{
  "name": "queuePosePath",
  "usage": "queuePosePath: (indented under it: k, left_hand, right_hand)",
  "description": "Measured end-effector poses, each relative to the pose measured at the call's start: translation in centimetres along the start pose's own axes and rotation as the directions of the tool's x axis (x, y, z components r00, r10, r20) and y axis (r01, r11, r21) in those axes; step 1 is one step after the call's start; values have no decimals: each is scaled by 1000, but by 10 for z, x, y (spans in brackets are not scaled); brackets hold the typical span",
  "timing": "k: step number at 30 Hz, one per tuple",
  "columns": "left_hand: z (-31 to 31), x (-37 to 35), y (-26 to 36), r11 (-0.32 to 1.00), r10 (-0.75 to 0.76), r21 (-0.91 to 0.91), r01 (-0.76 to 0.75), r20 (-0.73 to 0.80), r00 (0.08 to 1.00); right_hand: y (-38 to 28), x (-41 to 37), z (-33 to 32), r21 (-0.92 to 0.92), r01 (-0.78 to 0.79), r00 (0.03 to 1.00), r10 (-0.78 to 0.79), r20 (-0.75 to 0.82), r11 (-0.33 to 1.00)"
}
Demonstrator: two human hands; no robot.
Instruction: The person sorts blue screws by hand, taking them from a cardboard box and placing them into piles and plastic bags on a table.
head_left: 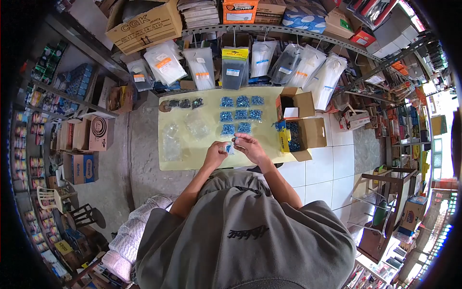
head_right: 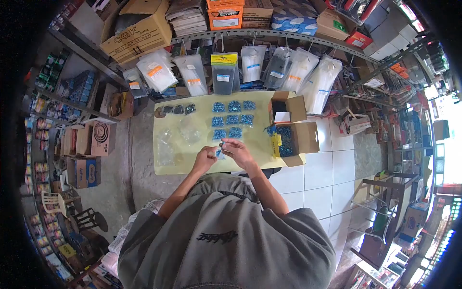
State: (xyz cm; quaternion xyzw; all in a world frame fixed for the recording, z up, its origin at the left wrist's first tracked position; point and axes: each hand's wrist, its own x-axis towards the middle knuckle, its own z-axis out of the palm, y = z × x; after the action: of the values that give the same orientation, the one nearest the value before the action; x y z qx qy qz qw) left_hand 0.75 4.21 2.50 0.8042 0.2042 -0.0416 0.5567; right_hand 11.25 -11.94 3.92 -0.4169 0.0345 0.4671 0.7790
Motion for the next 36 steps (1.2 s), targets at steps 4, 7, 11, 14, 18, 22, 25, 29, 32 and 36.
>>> queuePosePath:
  k: [4, 7, 11, 14, 18, 22, 25, 29, 32, 36]
  left_hand:
    - [1, -1, -2, 999, 22, 32, -22, -9, 1000]
    - [2, -1, -6, 1000, 28, 2, -28, -15, 999]
    - [3, -1, -12, 999, 31, -8, -31, -26, 999]
    - [2, -4, -9, 998, 48, -29, -48, -30, 998]
    - [2, -5, -7, 998, 40, -45, -41, -24, 999]
    - [2, -5, -9, 999, 45, -19, -45, -24, 999]
    - [2, -6, -11, 998, 57, -25, -58, -34, 998]
    - [3, -6, -15, 996, 83, -41, -85, -46, 995]
    - [3, -5, -16, 996, 78, -48, -80, -49, 996]
    - [4, -5, -19, 994, 103, -24, -104, -62, 993]
  right_hand:
    - [1, -1, -1, -5, 20, 1000, -20, 10, 1000]
    - [1, -3, 0, 4, 36, 999, -36, 2, 999]
    - [5, -3, -2, -5, 53, 999, -53, -10, 999]
    - [12, 2, -9, -89, 78, 997, -79, -5, 993]
    - [11, 2, -5, -114, 87, 995, -92, -38, 990]
    - [9, 2, -2, -130, 104, 994, -108, -25, 986]
    - [9, 2, 1, -185, 112, 993, -119, -27, 976]
    - [12, 5, 4, -279, 142, 988, -152, -15, 950]
    - [17, 9, 4, -376, 173, 982, -188, -4, 910]
    - [26, 17, 0, -451, 210, 975, -220, 31, 867]
